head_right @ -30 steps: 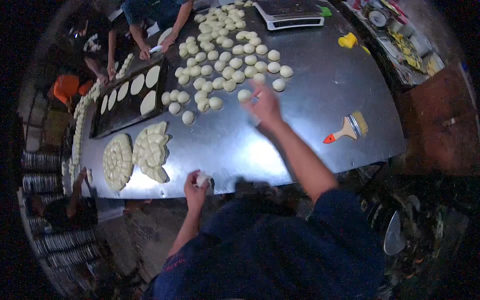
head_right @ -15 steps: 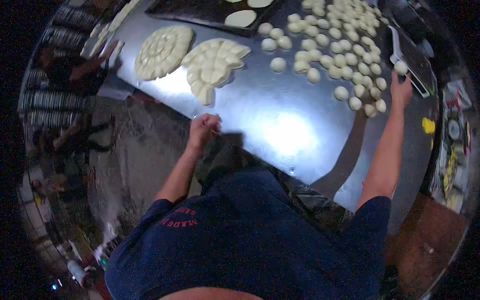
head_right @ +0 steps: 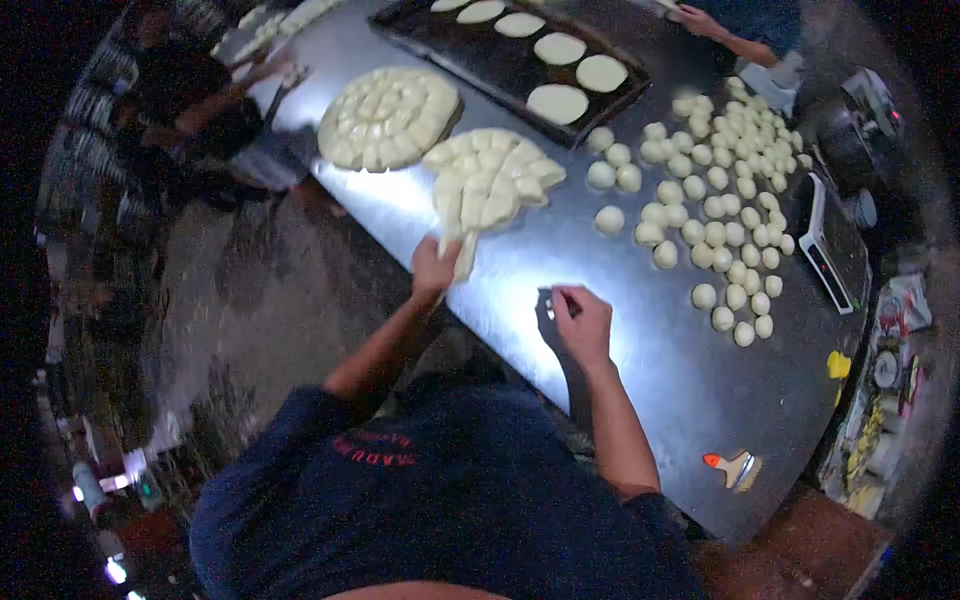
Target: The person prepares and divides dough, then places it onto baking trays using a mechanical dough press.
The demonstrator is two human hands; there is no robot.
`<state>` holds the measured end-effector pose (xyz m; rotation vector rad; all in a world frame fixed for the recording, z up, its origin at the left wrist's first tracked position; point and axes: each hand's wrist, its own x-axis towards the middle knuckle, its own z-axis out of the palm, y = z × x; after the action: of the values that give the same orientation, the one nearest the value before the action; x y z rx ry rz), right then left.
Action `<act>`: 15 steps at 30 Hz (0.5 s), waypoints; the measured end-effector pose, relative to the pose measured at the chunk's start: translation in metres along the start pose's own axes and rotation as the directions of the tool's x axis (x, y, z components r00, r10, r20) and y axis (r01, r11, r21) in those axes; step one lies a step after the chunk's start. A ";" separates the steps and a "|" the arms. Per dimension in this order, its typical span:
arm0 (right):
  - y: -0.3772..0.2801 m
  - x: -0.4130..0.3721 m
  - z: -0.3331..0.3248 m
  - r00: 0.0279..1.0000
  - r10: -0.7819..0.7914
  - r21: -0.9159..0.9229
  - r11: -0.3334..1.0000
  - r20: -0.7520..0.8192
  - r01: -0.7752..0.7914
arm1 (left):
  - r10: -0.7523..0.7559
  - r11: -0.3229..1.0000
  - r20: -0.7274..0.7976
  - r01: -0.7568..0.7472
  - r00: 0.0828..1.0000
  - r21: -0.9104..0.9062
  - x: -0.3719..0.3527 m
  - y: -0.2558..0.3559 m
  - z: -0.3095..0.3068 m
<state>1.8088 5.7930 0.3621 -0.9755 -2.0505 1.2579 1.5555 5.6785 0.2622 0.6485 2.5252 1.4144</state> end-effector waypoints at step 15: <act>-0.010 -0.094 -0.143 0.810 -0.325 -0.377 0.916 -0.488 0.140 | 0.550 0.816 0.362 -0.390 0.753 -0.427 -0.067 0.226 -0.004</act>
<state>1.9682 5.7886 0.4238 -1.0328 -1.8613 0.4349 1.6781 5.7473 0.4509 1.4461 1.7509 1.5281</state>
